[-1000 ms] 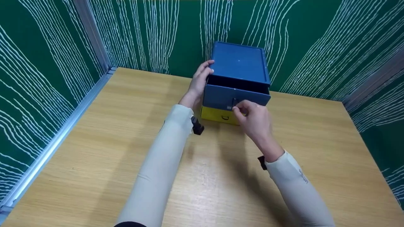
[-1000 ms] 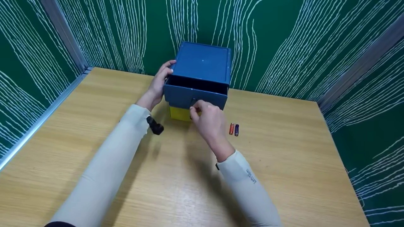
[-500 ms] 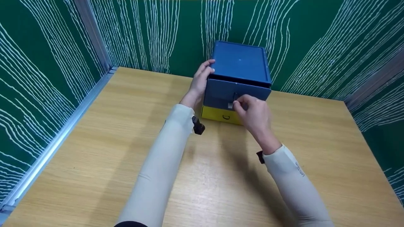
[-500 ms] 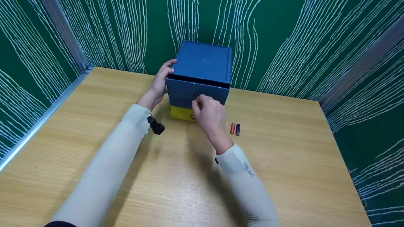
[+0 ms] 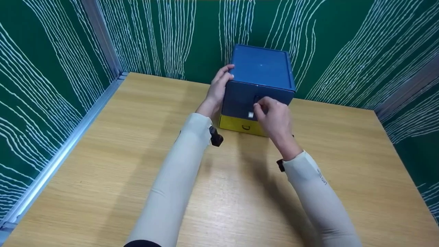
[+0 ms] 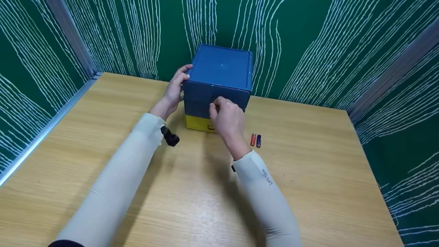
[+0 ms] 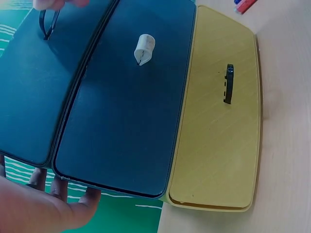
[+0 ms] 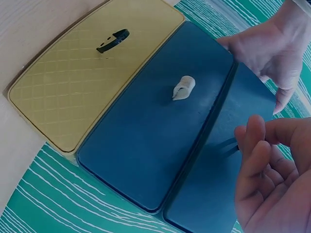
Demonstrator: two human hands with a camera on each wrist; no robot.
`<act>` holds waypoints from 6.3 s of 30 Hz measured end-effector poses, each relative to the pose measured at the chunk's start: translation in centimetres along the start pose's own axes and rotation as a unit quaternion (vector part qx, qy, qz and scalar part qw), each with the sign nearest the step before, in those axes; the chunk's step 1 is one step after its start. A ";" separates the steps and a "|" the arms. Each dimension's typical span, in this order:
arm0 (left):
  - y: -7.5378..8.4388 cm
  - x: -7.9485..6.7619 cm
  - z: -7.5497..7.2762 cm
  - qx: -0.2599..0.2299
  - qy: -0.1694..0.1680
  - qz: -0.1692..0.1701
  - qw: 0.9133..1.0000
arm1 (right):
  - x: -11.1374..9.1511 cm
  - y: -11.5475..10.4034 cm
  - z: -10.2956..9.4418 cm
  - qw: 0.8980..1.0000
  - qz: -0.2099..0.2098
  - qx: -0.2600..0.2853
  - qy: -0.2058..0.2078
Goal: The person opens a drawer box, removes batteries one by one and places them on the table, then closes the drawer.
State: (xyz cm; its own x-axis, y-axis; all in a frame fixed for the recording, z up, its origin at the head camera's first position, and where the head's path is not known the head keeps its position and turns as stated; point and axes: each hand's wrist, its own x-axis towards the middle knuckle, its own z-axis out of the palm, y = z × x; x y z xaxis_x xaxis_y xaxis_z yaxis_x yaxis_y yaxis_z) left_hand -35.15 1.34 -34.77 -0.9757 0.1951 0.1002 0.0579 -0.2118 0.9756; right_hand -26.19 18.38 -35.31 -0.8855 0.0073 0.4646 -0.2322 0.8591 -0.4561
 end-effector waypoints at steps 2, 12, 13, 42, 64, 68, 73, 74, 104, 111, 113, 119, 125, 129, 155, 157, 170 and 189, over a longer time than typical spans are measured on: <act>0.2 -0.3 0.1 0.008 -0.002 0.002 1.000 | 0.1 0.1 0.1 1.000 0.005 -0.002 -0.003; 1.8 -2.0 0.6 0.030 0.000 0.003 1.000 | 0.3 0.2 0.4 1.000 0.011 -0.008 0.004; 1.8 -2.1 0.6 0.028 0.000 0.002 1.000 | 0.3 0.2 0.5 1.000 0.012 -0.009 0.005; 1.7 -2.2 0.2 0.013 -0.001 0.006 1.000 | -1.3 1.2 1.7 0.997 -0.003 -0.011 -0.077; -0.1 -0.2 0.0 0.018 0.007 0.009 1.000 | -0.1 1.5 2.7 0.985 0.055 -0.107 -0.122; -0.4 0.2 0.2 0.026 0.010 0.012 1.000 | 0.2 1.7 2.8 0.984 0.063 -0.111 -0.122; -0.3 0.3 0.2 0.022 0.012 0.013 1.000 | 0.4 1.7 3.1 0.985 0.063 -0.108 -0.118; -0.3 0.3 0.2 0.020 0.011 0.012 1.000 | 0.4 1.7 3.1 0.985 0.063 -0.107 -0.118; 1.3 -1.6 0.3 0.021 -0.001 0.007 1.000 | -2.5 1.3 3.0 0.992 -0.012 -0.102 -0.075; 0.7 -0.8 0.1 0.024 0.005 0.010 1.000 | -3.8 1.1 2.4 0.991 -0.032 -0.110 -0.062; 0.2 -0.3 0.0 0.021 0.008 0.012 1.000 | -4.0 1.0 2.3 0.991 -0.035 -0.110 -0.061; 0.0 0.0 0.1 0.029 0.010 0.020 0.999 | -4.6 0.9 2.0 0.991 -0.036 -0.108 -0.066; 1.6 -1.5 0.6 0.071 0.016 0.030 0.997 | -4.8 0.9 2.0 0.990 -0.033 -0.111 -0.075; 2.4 -2.3 0.9 0.095 0.017 0.044 0.994 | -4.9 0.8 2.0 0.990 -0.036 -0.112 -0.079; 1.4 -2.1 1.0 0.140 0.015 0.116 0.983 | -6.5 0.7 1.3 0.989 -0.042 -0.113 -0.087; 1.3 -2.1 1.0 0.139 0.013 0.117 0.983 | -6.6 0.8 1.4 0.989 -0.042 -0.112 -0.086; 1.2 -2.2 1.0 0.137 0.015 0.118 0.983 | -7.3 0.7 1.4 0.990 -0.056 -0.109 -0.070; 1.4 -2.3 0.9 0.140 0.009 0.114 0.984 | -8.4 0.2 1.0 0.991 -0.064 -0.093 -0.074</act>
State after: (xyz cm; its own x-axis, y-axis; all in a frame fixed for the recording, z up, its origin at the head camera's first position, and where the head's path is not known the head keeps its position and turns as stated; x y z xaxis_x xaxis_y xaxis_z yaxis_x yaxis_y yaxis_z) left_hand -32.63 1.40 -33.45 -0.9340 0.1562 0.3213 0.3289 0.0250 0.9440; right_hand -19.21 18.02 -40.06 -0.9057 -0.1711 0.3879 -0.2808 0.9275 -0.2466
